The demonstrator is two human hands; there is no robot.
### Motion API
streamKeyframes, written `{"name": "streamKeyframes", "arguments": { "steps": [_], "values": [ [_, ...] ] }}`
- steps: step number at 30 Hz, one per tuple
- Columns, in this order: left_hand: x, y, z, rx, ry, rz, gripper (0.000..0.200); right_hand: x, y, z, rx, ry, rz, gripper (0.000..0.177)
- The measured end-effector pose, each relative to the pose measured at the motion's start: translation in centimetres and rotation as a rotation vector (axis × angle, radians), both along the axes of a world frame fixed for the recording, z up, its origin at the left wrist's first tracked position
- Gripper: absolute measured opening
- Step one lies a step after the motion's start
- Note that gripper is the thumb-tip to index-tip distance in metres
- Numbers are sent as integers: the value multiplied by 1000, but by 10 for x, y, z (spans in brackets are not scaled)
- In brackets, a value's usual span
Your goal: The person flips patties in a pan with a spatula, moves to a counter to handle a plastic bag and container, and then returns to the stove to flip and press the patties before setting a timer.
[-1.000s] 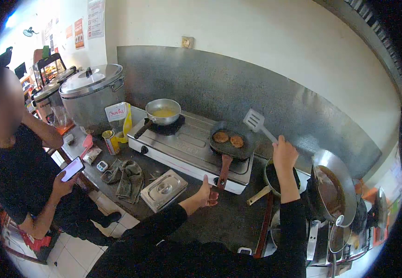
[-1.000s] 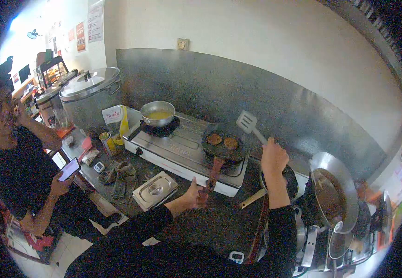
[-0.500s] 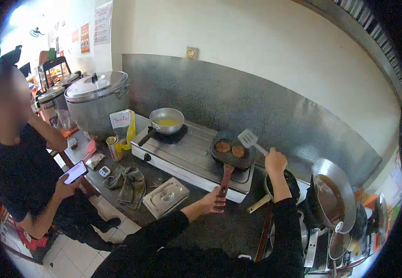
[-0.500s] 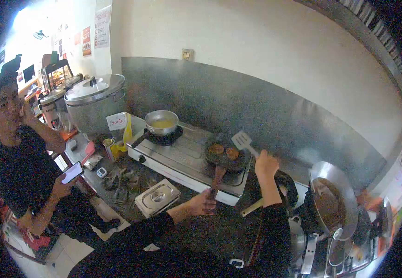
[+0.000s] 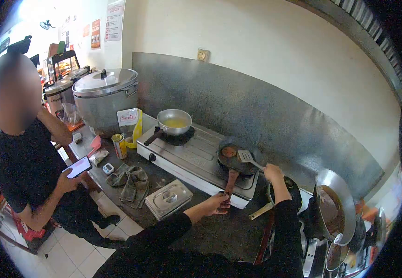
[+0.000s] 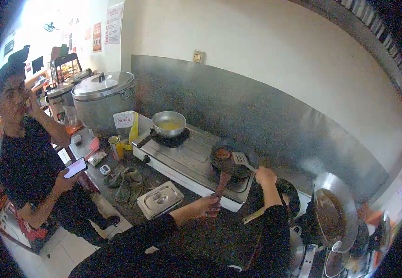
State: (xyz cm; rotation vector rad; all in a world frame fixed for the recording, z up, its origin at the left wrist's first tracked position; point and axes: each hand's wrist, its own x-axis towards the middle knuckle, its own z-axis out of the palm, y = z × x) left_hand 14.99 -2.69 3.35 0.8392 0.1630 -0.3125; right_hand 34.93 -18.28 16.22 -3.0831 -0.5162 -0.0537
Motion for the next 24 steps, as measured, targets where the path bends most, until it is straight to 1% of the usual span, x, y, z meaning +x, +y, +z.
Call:
{"name": "streamKeyframes", "arguments": {
  "steps": [2,5,8,11,14,17,20,24],
  "values": [
    [7,0,-5,24,6,19,26,-10,1,3,-51,50,3,30],
    [10,0,-1,7,9,30,26,-35,3,16,-180,25,95,28],
    [20,-2,1,-19,48,59,27,-12,-2,-6,-255,-35,119,27],
    [25,-3,1,-65,80,78,26,-18,5,1,-260,-89,91,25],
    [31,-5,-4,-105,91,92,24,-12,8,-9,-212,-250,79,20],
    [31,-7,-10,-130,81,88,22,-10,13,2,-135,-263,92,19],
    [32,-7,-9,-129,104,89,20,-5,14,-7,-82,-323,99,20],
    [33,-6,-6,-147,89,63,17,0,27,-14,-147,-192,78,21]
  ]
}}
